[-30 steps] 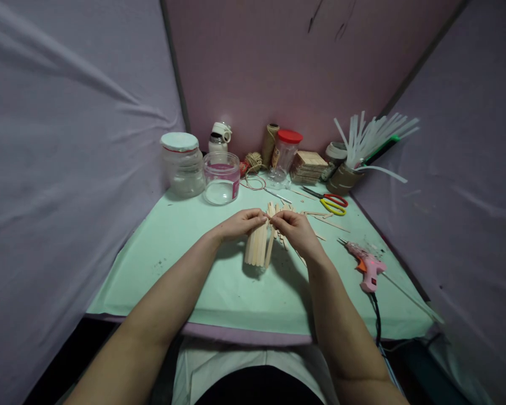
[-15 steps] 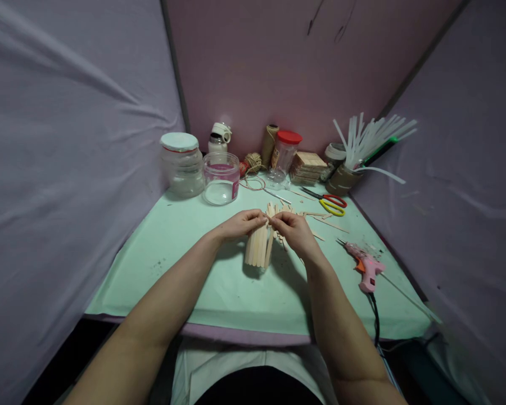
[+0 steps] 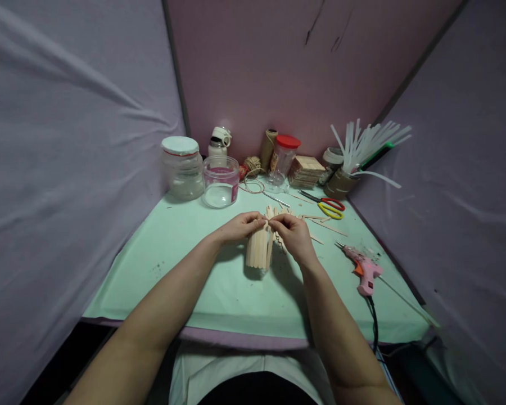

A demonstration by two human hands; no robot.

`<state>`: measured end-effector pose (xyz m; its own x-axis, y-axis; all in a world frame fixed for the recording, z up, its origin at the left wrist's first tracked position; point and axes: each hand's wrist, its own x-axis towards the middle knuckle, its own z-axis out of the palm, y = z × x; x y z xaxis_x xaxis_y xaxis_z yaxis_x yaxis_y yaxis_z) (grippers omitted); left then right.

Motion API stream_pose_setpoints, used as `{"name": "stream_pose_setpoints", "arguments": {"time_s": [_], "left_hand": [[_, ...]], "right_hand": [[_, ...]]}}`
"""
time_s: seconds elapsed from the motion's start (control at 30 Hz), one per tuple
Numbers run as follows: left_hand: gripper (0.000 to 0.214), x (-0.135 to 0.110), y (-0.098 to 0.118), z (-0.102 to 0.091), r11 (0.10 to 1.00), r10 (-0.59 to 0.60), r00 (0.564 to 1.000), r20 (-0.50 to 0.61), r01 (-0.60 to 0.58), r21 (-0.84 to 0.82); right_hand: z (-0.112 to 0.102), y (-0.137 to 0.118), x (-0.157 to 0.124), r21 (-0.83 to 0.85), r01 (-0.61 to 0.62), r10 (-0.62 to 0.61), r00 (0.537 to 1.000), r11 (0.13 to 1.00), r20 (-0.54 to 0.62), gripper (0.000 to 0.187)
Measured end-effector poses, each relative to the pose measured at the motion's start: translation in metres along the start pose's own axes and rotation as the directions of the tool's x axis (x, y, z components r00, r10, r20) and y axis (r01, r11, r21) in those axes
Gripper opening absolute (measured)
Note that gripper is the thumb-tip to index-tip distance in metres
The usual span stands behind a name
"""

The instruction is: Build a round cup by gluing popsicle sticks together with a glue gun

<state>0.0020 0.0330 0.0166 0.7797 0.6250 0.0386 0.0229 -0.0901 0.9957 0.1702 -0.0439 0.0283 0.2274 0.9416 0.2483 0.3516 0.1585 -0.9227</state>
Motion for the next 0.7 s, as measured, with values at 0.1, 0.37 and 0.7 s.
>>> {"name": "stream_pose_setpoints", "arguments": {"time_s": [0.1,0.37,0.7], "left_hand": [[0.047,0.0,0.001,0.0,1.0,0.009,1.0,-0.017,-0.009,0.008],[0.049,0.001,-0.001,0.001,0.999,0.012,0.999,-0.046,-0.014,-0.029],[0.049,0.002,0.0,0.003,0.999,0.018,0.998,-0.059,-0.019,-0.027]], "right_hand": [[0.004,-0.001,-0.002,0.011,0.019,-0.018,0.999,1.0,-0.047,0.02],[0.012,-0.003,-0.005,-0.035,0.105,-0.108,0.986,0.994,-0.125,0.02],[0.014,0.0,-0.006,-0.034,0.129,-0.133,0.98,0.991,-0.147,0.017]]}}
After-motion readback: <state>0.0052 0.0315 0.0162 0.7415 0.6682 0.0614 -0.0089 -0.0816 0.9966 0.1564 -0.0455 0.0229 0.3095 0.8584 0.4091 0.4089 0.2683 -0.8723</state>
